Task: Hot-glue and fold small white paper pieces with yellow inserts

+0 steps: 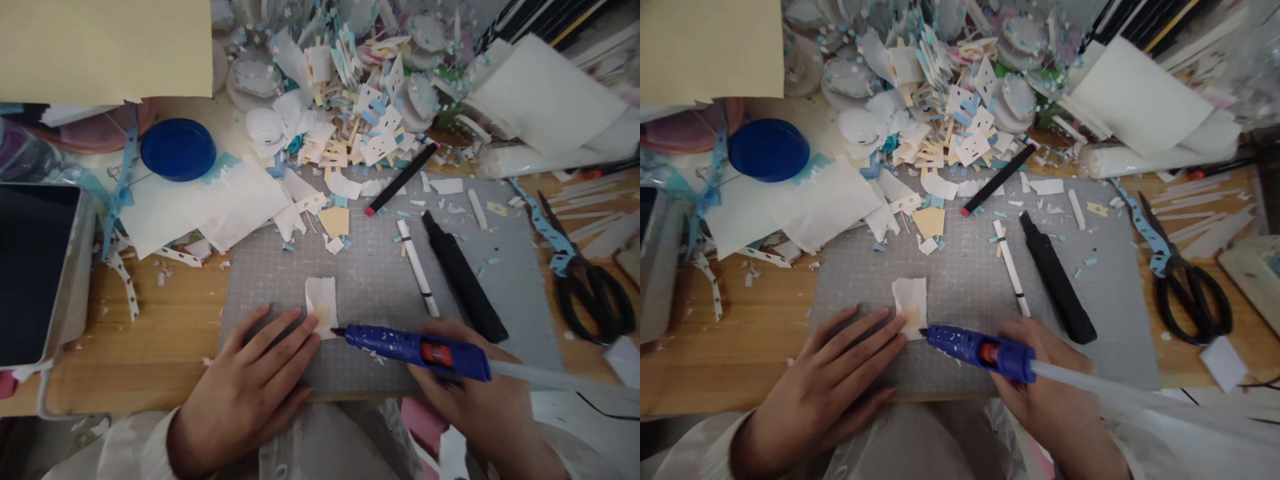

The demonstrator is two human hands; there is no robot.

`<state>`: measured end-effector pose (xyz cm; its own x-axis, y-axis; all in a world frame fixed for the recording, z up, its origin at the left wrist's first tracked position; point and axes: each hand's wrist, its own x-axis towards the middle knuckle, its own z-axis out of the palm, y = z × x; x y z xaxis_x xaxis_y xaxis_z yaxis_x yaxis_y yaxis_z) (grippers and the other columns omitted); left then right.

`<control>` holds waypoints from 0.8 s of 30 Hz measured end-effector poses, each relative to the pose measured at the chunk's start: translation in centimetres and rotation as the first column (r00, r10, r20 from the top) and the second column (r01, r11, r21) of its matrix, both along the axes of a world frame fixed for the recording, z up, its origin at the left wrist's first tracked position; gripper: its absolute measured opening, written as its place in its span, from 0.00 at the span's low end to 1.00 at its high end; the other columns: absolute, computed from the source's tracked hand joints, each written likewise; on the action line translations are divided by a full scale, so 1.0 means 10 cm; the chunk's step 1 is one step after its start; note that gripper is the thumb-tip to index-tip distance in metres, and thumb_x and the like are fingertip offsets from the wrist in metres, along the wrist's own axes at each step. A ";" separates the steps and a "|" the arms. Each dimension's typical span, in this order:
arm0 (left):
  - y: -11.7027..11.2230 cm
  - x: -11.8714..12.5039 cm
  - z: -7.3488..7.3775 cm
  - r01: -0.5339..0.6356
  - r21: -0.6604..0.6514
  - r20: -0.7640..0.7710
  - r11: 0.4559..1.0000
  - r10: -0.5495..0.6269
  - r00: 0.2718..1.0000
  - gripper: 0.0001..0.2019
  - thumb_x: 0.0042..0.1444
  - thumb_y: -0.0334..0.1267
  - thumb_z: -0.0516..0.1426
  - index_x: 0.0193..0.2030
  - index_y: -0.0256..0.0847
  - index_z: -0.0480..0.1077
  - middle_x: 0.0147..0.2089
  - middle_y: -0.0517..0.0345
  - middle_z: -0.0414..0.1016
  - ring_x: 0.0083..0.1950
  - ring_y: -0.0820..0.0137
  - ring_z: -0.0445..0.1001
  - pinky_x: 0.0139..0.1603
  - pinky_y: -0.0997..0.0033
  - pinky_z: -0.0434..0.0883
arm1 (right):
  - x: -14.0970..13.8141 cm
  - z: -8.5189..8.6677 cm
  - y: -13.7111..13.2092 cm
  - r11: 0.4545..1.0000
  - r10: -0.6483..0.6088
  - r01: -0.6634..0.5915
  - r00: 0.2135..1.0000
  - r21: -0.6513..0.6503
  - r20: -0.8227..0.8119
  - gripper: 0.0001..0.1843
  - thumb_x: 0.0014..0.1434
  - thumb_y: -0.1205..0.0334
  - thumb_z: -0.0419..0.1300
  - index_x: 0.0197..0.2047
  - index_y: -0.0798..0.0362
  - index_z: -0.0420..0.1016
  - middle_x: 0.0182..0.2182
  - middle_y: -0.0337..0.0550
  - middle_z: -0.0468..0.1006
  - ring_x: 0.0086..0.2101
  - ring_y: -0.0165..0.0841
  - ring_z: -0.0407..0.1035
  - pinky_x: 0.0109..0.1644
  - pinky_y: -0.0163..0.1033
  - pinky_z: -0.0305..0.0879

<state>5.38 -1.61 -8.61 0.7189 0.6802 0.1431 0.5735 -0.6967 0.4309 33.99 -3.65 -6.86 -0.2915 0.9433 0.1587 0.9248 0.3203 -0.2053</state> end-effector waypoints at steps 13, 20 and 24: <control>0.00 -0.01 -0.01 0.002 -0.001 0.012 1.000 -0.002 1.000 0.20 0.62 0.39 0.54 0.60 0.37 0.67 0.66 0.56 0.64 0.66 0.61 0.61 0.71 0.55 0.44 | -0.01 0.00 0.04 0.998 0.031 -0.030 0.999 0.050 -0.019 0.07 0.61 0.57 0.55 0.39 0.52 0.66 0.27 0.41 0.72 0.27 0.34 0.71 0.28 0.37 0.68; 0.00 0.00 -0.01 -0.004 -0.020 0.006 1.000 0.004 1.000 0.20 0.62 0.38 0.54 0.60 0.37 0.66 0.66 0.57 0.64 0.66 0.61 0.61 0.72 0.55 0.44 | -0.01 0.00 0.07 1.000 0.011 -0.011 1.000 0.006 -0.007 0.09 0.60 0.56 0.55 0.41 0.51 0.66 0.31 0.45 0.75 0.30 0.38 0.73 0.30 0.39 0.70; 0.00 -0.01 -0.01 0.001 -0.013 -0.003 1.000 -0.001 1.000 0.20 0.62 0.38 0.54 0.60 0.38 0.66 0.66 0.57 0.64 0.66 0.61 0.61 0.72 0.54 0.44 | -0.03 -0.01 0.12 1.000 0.006 -0.006 1.000 0.027 -0.024 0.08 0.59 0.57 0.54 0.41 0.50 0.66 0.30 0.44 0.76 0.31 0.39 0.74 0.32 0.41 0.70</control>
